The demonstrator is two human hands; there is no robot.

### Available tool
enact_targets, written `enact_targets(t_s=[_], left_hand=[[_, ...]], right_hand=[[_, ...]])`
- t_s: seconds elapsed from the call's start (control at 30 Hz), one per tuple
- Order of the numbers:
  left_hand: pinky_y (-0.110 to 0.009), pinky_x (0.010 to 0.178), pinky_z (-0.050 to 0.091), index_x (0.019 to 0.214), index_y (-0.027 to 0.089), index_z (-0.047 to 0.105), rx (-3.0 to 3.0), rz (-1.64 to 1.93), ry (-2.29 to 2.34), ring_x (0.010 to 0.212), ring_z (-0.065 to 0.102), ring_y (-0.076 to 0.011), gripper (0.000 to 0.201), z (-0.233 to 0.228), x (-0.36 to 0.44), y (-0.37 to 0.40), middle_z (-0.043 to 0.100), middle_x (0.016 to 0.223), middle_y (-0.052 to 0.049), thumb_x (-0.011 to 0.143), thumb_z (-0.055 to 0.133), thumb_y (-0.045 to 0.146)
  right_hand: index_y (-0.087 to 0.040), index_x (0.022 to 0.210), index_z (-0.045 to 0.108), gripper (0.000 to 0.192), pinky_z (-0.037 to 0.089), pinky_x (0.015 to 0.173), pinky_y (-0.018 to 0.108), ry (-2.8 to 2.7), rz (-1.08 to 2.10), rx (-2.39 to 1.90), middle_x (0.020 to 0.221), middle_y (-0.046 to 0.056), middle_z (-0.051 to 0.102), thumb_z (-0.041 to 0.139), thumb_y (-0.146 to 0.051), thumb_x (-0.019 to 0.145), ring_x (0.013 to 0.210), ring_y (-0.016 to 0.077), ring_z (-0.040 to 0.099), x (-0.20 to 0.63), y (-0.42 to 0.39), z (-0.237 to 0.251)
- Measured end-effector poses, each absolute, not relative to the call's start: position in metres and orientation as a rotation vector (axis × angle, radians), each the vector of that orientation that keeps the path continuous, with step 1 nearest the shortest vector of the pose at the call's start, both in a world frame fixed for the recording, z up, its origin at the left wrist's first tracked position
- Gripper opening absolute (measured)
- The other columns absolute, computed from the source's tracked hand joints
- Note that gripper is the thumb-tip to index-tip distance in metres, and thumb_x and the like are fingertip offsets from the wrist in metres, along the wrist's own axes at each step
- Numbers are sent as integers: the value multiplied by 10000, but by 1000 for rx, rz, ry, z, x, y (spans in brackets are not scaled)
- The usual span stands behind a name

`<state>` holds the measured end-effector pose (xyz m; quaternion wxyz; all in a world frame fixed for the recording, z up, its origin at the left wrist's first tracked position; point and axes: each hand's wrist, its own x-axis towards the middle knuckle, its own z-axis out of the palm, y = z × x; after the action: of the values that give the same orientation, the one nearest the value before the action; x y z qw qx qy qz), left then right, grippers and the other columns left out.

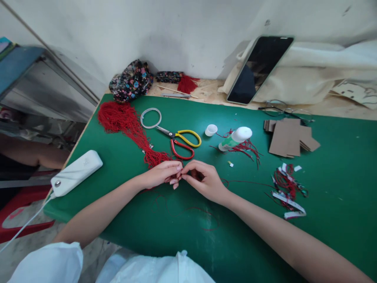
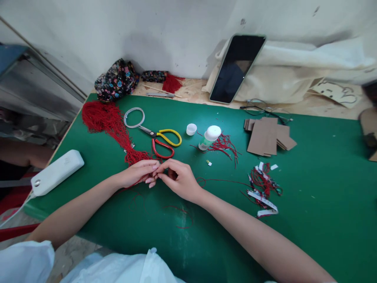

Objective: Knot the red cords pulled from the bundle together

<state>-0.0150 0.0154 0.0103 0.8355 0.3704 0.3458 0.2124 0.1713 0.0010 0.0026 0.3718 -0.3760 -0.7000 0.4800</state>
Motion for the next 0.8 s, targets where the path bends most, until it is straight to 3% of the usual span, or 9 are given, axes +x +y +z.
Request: enact_targets(t_s=[0.6, 0.8], left_hand=[[-252, 561, 466, 712, 127, 484, 799, 449, 725, 504, 402, -36, 338, 7, -16, 14, 458, 660, 37, 858, 593, 411], [-261, 566, 465, 713, 132, 478, 805, 446, 727, 508, 393, -40, 335, 7, -16, 15, 452, 662, 37, 861, 586, 412]], right_hand=[[-177, 807, 661, 116, 379, 517, 217, -1768, 1267, -1034, 733, 25, 667, 612, -268, 860, 562, 84, 501, 172, 1, 1], [-176, 808, 654, 109, 428, 556, 219, -1698, 1329, -1023, 744, 29, 684, 638, -275, 849, 608, 100, 577, 172, 1, 0]])
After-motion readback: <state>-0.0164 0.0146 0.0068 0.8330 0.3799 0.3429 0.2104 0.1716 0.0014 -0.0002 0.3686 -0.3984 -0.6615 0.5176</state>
